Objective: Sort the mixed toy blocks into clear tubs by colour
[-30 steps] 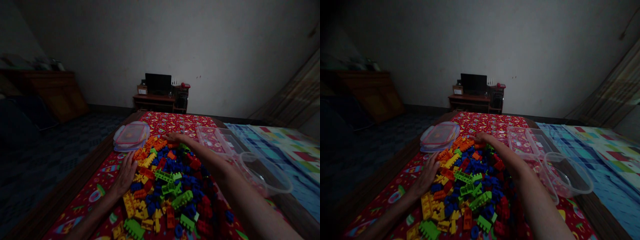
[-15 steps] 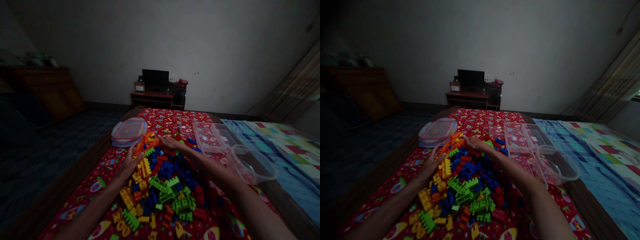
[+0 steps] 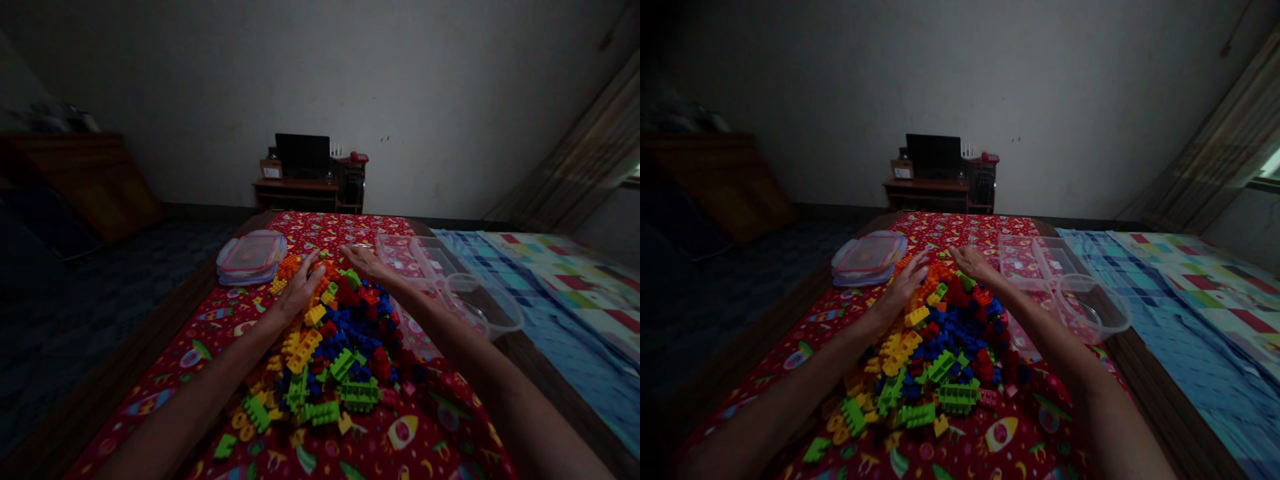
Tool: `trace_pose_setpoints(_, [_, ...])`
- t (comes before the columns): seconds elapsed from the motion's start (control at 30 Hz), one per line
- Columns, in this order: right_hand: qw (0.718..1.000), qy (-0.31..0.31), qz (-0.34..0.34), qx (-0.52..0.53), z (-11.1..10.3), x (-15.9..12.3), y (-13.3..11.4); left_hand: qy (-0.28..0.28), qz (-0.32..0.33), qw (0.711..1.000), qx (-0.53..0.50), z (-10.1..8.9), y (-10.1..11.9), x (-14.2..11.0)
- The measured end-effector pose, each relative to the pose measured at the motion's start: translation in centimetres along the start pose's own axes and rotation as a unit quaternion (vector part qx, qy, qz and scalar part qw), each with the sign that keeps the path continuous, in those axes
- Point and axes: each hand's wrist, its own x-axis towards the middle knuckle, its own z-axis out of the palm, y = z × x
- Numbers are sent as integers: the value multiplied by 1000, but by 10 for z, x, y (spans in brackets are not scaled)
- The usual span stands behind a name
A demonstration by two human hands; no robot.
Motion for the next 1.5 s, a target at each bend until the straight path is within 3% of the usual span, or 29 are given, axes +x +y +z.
trace_pose_setpoints(0.07, [998,6,17,-55,-14,-3,12,-24,41,998,31,8,9,1])
trace_pose_setpoints(0.17, [990,-34,55,-129,-20,-11,31,-43,123,982,135,10,20,-13])
trace_pose_setpoints(0.3, [973,-130,46,-184,-1,-26,44,-115,264,913,288,5,27,-57])
trace_pose_setpoints(0.47, [962,-148,45,-224,25,-32,30,-258,355,810,391,13,30,-114])
trace_pose_setpoints(0.67, [979,-108,-16,-172,48,-31,5,-322,404,758,399,42,22,-140])
trace_pose_setpoints(0.77, [985,-96,-34,-137,58,-30,-7,-306,412,752,413,49,13,-138])
trace_pose_setpoints(0.87, [990,-99,-46,-93,57,-30,-19,-275,403,754,440,44,7,-132])
trace_pose_setpoints(0.97, [987,-116,-60,-98,38,-40,-25,-272,388,757,450,31,3,-128])
trace_pose_setpoints(1.1, [979,-108,-84,-149,-3,-79,-16,-251,373,773,448,13,-2,-124])
trace_pose_setpoints(1.23, [951,-216,-126,-183,-23,-129,5,-226,352,781,464,0,-8,-116])
trace_pose_setpoints(1.3, [937,-224,-145,-226,-13,-148,12,-231,335,782,473,-5,-8,-109])
trace_pose_setpoints(1.4, [931,-131,-169,-296,19,-163,15,-244,312,783,480,-9,-6,-100])
trace_pose_setpoints(1.5, [935,-67,-181,-297,50,-160,13,-227,294,793,483,-10,-5,-92])
